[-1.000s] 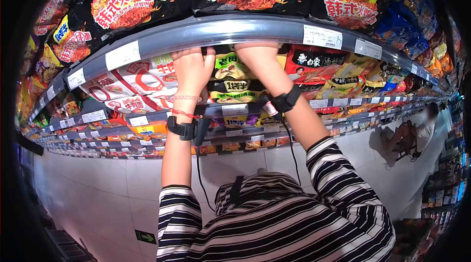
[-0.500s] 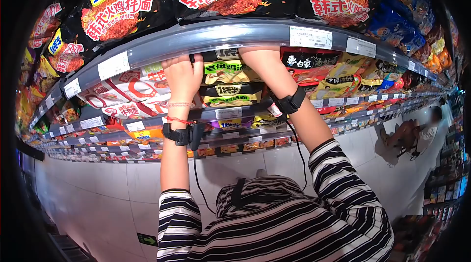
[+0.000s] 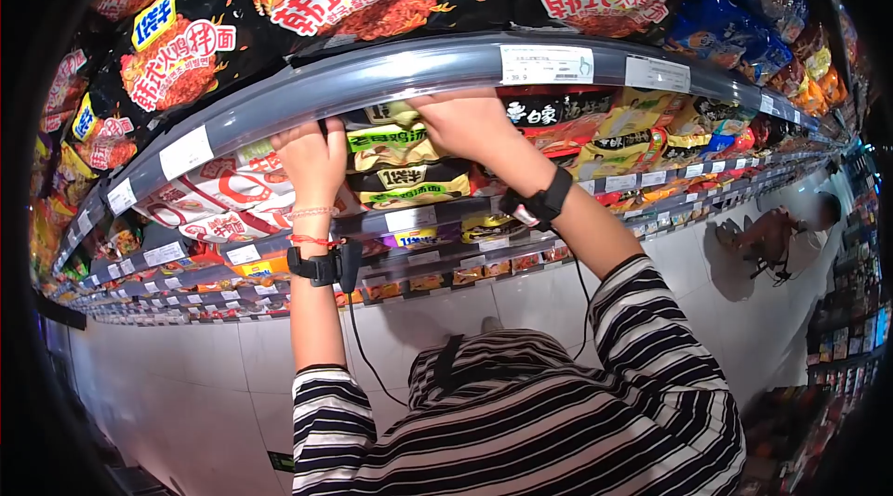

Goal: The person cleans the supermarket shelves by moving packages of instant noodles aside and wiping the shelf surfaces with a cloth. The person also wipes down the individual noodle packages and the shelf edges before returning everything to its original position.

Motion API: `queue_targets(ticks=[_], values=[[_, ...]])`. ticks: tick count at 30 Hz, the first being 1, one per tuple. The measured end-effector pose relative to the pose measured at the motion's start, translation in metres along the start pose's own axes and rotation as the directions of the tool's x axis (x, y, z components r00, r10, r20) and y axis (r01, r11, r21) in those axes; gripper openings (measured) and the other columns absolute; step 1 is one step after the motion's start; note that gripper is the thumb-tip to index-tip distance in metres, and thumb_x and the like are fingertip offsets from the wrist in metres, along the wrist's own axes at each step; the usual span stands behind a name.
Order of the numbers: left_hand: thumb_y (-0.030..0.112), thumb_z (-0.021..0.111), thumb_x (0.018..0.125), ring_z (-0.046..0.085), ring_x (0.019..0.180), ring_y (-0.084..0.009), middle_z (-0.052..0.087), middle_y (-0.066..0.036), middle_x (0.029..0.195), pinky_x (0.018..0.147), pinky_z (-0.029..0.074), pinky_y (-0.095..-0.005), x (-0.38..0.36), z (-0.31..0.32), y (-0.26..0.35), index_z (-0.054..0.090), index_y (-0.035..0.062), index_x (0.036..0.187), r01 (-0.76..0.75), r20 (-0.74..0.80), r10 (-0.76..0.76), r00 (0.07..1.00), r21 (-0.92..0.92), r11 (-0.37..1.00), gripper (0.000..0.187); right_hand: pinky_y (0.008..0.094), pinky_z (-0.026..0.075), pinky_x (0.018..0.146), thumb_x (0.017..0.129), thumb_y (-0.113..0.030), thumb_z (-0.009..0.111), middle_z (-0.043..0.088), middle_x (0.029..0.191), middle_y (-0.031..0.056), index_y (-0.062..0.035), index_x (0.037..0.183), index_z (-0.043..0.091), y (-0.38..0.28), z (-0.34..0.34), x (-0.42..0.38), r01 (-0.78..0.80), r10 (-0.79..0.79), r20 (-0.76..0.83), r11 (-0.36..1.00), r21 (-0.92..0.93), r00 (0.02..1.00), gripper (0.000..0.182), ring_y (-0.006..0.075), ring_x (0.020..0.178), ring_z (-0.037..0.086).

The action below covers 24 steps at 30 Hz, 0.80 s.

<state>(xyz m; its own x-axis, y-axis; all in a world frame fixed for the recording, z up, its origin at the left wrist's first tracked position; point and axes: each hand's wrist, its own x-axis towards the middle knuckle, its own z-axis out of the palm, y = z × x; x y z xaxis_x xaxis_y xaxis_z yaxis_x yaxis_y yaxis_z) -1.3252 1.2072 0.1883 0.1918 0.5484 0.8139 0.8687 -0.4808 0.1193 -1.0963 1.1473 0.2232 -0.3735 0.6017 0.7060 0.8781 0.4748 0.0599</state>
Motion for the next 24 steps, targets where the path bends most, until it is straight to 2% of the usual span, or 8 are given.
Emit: queue_targets(ticks=[2,6,10,15,18,19,21,24], values=[[0.03,0.055,0.088,0.058,0.087,-0.0441,0.064,-0.027,0.087,0.094,0.037,-0.0504,0.001,0.002,-0.001,0.065,-0.0038,0.093,-0.007,-0.029,0.008,1.0,0.006,1.0,0.036,0.042,0.052,0.064,0.08,-0.014,0.057,0.068,0.09,0.0051,-0.0217,0.114,0.064,0.011,-0.025,-0.018,-0.063,0.074,0.131,0.994,-0.087,0.989,0.035,0.0272,0.079,0.066],[0.029,0.055,0.087,0.058,0.089,-0.0436,0.064,-0.026,0.09,0.094,0.036,-0.0505,-0.001,0.006,-0.002,0.065,-0.0035,0.095,0.003,-0.047,-0.003,0.999,0.011,1.0,0.035,0.044,0.051,0.065,0.078,-0.019,0.059,0.067,0.081,0.0102,-0.0147,0.102,0.067,0.045,-0.051,-0.048,-0.065,0.045,-0.108,0.981,-0.185,0.993,0.025,0.0313,0.069,0.064],[0.028,0.055,0.086,0.06,0.089,-0.0403,0.066,-0.023,0.09,0.094,0.037,-0.0488,-0.002,0.008,-0.005,0.066,-0.0016,0.093,-0.016,-0.101,0.018,0.995,0.026,1.0,0.032,0.0503,0.047,0.064,0.079,-0.023,0.054,0.063,0.07,0.0163,-0.0043,0.083,0.066,0.098,-0.055,-0.085,-0.35,0.337,-0.094,0.889,-0.295,0.937,0.023,0.0359,0.065,0.061],[0.025,0.056,0.087,0.059,0.091,-0.0364,0.065,-0.02,0.092,0.097,0.035,-0.0488,-0.001,-0.001,0.003,0.065,0.0011,0.098,-0.019,-0.05,0.024,0.998,0.102,0.995,0.028,0.049,0.048,0.059,0.077,-0.021,0.055,0.063,0.067,0.0147,-0.0066,0.065,0.064,0.115,-0.07,-0.094,-0.627,0.594,-0.2,0.732,-0.267,0.779,0.02,0.0358,0.064,0.061],[0.026,0.058,0.089,0.055,0.104,-0.0353,0.062,-0.021,0.107,0.101,0.032,-0.0477,-0.003,-0.015,0.049,0.061,0.0023,0.113,-0.047,-0.025,0.05,0.998,0.111,0.993,0.034,0.0467,0.048,0.056,0.074,-0.018,0.057,0.063,0.067,0.0137,-0.007,0.069,0.065,0.107,-0.058,-0.09,-0.437,0.432,-0.099,0.824,-0.36,0.897,0.015,0.0345,0.066,0.062],[0.026,0.059,0.088,0.053,0.105,-0.0322,0.061,-0.018,0.109,0.101,0.032,-0.0464,0.0,-0.018,0.067,0.061,0.0053,0.114,-0.165,0.001,0.165,0.986,0.013,0.986,0.033,0.0499,0.047,0.059,0.08,-0.02,0.054,0.063,0.071,0.0147,-0.0054,0.077,0.066,0.094,-0.059,-0.076,-0.305,0.489,0.203,0.765,-0.567,0.849,0.019,0.0383,0.063,0.059],[0.025,0.061,0.087,0.054,0.104,-0.029,0.061,-0.013,0.107,0.098,0.034,-0.0444,0.005,-0.023,0.107,0.062,0.0087,0.114,-0.309,0.0,0.312,0.95,-0.151,0.939,0.032,0.049,0.048,0.074,0.081,-0.022,0.056,0.065,0.088,0.0185,-0.0047,0.099,0.066,0.073,-0.033,-0.061,-0.382,0.316,-0.298,0.903,-0.195,0.9,0.027,0.0392,0.082,0.061],[0.026,0.061,0.086,0.06,0.091,-0.0298,0.064,-0.012,0.097,0.087,0.041,-0.042,0.014,-0.011,0.142,0.061,0.0076,0.113,-0.311,0.006,0.323,0.946,-0.251,0.917,0.032,0.0496,0.047,0.079,0.08,-0.027,0.057,0.065,0.099,0.0167,-0.0058,0.103,0.065,0.055,-0.035,-0.038,-0.406,0.423,-0.272,0.906,0.12,0.864,0.032,0.0389,0.088,0.06]])
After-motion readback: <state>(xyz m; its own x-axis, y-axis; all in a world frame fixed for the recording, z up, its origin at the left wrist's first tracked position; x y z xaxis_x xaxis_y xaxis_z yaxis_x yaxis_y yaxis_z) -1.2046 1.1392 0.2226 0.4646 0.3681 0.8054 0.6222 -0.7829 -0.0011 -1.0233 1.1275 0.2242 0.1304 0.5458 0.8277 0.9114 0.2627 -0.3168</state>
